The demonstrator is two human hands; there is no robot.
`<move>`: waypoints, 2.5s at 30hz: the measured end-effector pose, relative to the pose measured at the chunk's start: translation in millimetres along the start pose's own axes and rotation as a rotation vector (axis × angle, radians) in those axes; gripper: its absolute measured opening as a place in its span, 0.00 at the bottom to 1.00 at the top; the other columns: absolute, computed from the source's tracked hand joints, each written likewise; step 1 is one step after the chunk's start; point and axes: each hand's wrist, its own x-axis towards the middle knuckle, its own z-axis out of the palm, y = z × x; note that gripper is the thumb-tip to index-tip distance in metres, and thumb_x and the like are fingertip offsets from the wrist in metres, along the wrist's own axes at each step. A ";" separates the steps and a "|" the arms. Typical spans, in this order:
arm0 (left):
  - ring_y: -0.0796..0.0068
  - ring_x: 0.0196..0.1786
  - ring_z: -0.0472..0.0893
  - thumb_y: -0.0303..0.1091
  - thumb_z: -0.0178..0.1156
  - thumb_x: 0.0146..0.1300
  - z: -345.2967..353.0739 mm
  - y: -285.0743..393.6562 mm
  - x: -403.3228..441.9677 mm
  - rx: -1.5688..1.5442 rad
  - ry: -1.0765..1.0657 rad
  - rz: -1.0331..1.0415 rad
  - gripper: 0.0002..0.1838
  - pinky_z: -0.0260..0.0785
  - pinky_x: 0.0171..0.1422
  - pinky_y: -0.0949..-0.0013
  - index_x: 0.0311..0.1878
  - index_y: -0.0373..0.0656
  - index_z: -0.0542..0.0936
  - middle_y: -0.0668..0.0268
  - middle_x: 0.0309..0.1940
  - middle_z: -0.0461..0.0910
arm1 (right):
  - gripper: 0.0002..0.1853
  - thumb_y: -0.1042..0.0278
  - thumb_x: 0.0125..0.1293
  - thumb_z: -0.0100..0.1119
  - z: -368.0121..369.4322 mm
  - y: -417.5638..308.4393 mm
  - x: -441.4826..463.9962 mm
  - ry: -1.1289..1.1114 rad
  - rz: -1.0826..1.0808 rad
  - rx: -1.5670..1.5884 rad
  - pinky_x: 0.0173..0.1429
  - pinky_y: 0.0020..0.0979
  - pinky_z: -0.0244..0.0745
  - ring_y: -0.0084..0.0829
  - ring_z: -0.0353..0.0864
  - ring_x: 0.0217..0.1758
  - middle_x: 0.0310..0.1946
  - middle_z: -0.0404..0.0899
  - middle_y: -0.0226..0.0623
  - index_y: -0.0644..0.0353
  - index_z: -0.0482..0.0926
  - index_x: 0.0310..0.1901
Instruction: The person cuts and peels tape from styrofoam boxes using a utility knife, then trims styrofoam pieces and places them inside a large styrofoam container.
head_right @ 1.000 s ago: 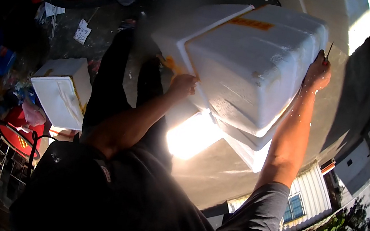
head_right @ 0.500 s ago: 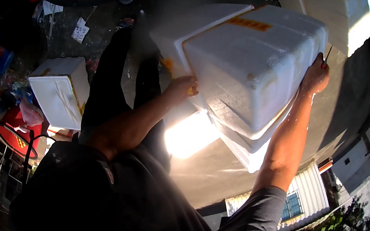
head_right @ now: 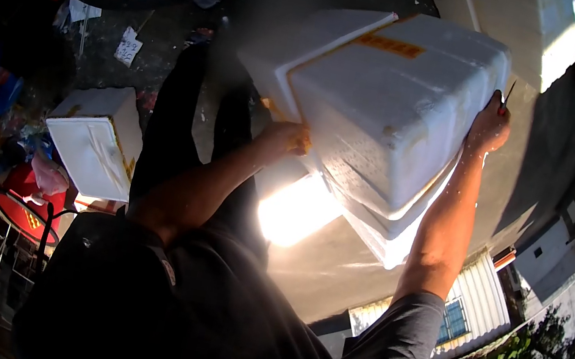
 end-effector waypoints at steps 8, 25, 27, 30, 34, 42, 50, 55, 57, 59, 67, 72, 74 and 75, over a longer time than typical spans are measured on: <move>0.69 0.36 0.79 0.32 0.57 0.70 -8.1 -1.5 8.1 -0.291 -0.003 -0.233 0.07 0.76 0.45 0.62 0.44 0.38 0.79 0.62 0.33 0.79 | 0.33 0.33 0.62 0.57 -3.8 -2.1 -2.0 -0.019 0.009 0.009 0.50 0.48 0.75 0.54 0.84 0.42 0.35 0.86 0.53 0.63 0.87 0.38; 0.59 0.49 0.83 0.35 0.64 0.67 -138.7 134.9 66.6 -0.314 -0.341 0.421 0.13 0.74 0.62 0.62 0.50 0.37 0.81 0.55 0.45 0.84 | 0.24 0.43 0.66 0.62 -31.5 2.8 -86.4 0.069 0.091 0.221 0.44 0.43 0.72 0.45 0.80 0.34 0.30 0.83 0.43 0.61 0.82 0.30; 0.58 0.50 0.84 0.33 0.64 0.66 -125.7 166.5 67.2 -0.276 -0.278 0.440 0.12 0.74 0.62 0.61 0.48 0.37 0.82 0.55 0.45 0.84 | 0.24 0.44 0.66 0.61 -41.2 13.9 -103.0 0.080 0.148 0.247 0.46 0.42 0.72 0.45 0.79 0.36 0.32 0.82 0.44 0.63 0.81 0.31; 0.57 0.54 0.83 0.33 0.64 0.66 -90.7 212.0 58.0 -0.234 -0.136 0.414 0.11 0.74 0.62 0.58 0.47 0.38 0.83 0.55 0.50 0.84 | 0.24 0.46 0.67 0.60 -53.4 38.2 -129.6 0.099 0.222 0.222 0.49 0.42 0.71 0.45 0.78 0.39 0.34 0.80 0.46 0.66 0.81 0.35; 0.58 0.58 0.80 0.35 0.64 0.67 -20.7 264.1 47.8 -0.027 -0.165 0.535 0.12 0.75 0.61 0.54 0.49 0.40 0.81 0.57 0.54 0.81 | 0.18 0.56 0.68 0.61 -65.7 58.7 -191.7 0.176 0.153 0.259 0.52 0.41 0.73 0.45 0.79 0.45 0.41 0.80 0.46 0.66 0.81 0.44; 0.62 0.53 0.79 0.33 0.64 0.67 91.4 293.5 104.6 -0.045 -0.597 0.563 0.10 0.76 0.55 0.51 0.48 0.42 0.79 0.59 0.50 0.78 | 0.13 0.66 0.66 0.63 -79.1 41.6 -259.3 0.305 0.327 0.498 0.50 0.38 0.75 0.40 0.81 0.44 0.46 0.77 0.42 0.66 0.79 0.47; 0.64 0.48 0.79 0.33 0.61 0.66 237.3 368.9 11.4 -0.466 -0.731 0.176 0.08 0.75 0.52 0.53 0.43 0.40 0.80 0.59 0.42 0.81 | 0.12 0.70 0.62 0.66 -106.1 37.3 -300.1 0.256 0.228 0.377 0.49 0.40 0.74 0.45 0.80 0.42 0.43 0.79 0.45 0.63 0.80 0.46; 0.57 0.55 0.79 0.34 0.58 0.69 274.5 397.3 -0.7 -0.354 -0.836 0.326 0.10 0.71 0.62 0.43 0.47 0.38 0.80 0.57 0.48 0.81 | 0.11 0.77 0.63 0.62 -121.8 57.0 -338.5 0.214 0.182 0.415 0.48 0.34 0.78 0.37 0.78 0.41 0.43 0.76 0.43 0.66 0.78 0.48; 0.54 0.58 0.79 0.34 0.57 0.70 293.2 417.2 -18.0 -0.434 -0.839 0.263 0.11 0.69 0.65 0.39 0.48 0.38 0.80 0.56 0.50 0.82 | 0.16 0.79 0.63 0.62 -138.9 54.5 -352.4 0.226 0.096 0.315 0.46 0.29 0.77 0.31 0.74 0.39 0.40 0.73 0.39 0.65 0.77 0.52; 0.52 0.59 0.78 0.31 0.56 0.68 312.5 431.7 -35.9 -0.482 -0.770 0.199 0.10 0.68 0.67 0.37 0.48 0.37 0.80 0.55 0.51 0.82 | 0.19 0.78 0.63 0.62 -138.5 67.4 -374.5 0.227 0.288 0.551 0.44 0.28 0.76 0.26 0.72 0.38 0.38 0.72 0.35 0.64 0.75 0.57; 0.50 0.59 0.78 0.33 0.54 0.72 389.6 435.3 -49.7 -0.326 -1.087 -0.147 0.11 0.70 0.69 0.41 0.48 0.37 0.79 0.55 0.51 0.81 | 0.31 0.56 0.74 0.54 -235.4 37.8 -322.1 -0.291 0.752 0.521 0.38 0.35 0.72 0.30 0.74 0.27 0.23 0.74 0.35 0.53 0.64 0.75; 0.51 0.59 0.78 0.32 0.56 0.70 398.2 447.3 -28.3 -0.248 -0.929 -0.116 0.09 0.70 0.68 0.39 0.47 0.38 0.80 0.55 0.51 0.81 | 0.32 0.57 0.69 0.61 -167.7 34.8 -392.6 -0.091 0.540 0.444 0.55 0.37 0.77 0.45 0.85 0.46 0.51 0.84 0.51 0.48 0.66 0.74; 0.50 0.58 0.79 0.31 0.56 0.69 400.2 460.8 -28.3 -0.256 -0.925 -0.086 0.09 0.70 0.68 0.38 0.46 0.38 0.80 0.55 0.51 0.82 | 0.33 0.58 0.69 0.62 -172.7 6.4 -409.8 -0.198 0.670 0.393 0.54 0.37 0.77 0.45 0.85 0.46 0.50 0.84 0.51 0.48 0.66 0.74; 0.51 0.57 0.79 0.30 0.56 0.68 403.6 469.5 -27.6 -0.271 -0.960 -0.064 0.09 0.70 0.68 0.38 0.45 0.37 0.80 0.54 0.50 0.82 | 0.33 0.64 0.66 0.65 -178.3 -7.1 -415.3 -0.153 0.636 0.391 0.52 0.37 0.78 0.46 0.85 0.44 0.47 0.84 0.50 0.52 0.68 0.72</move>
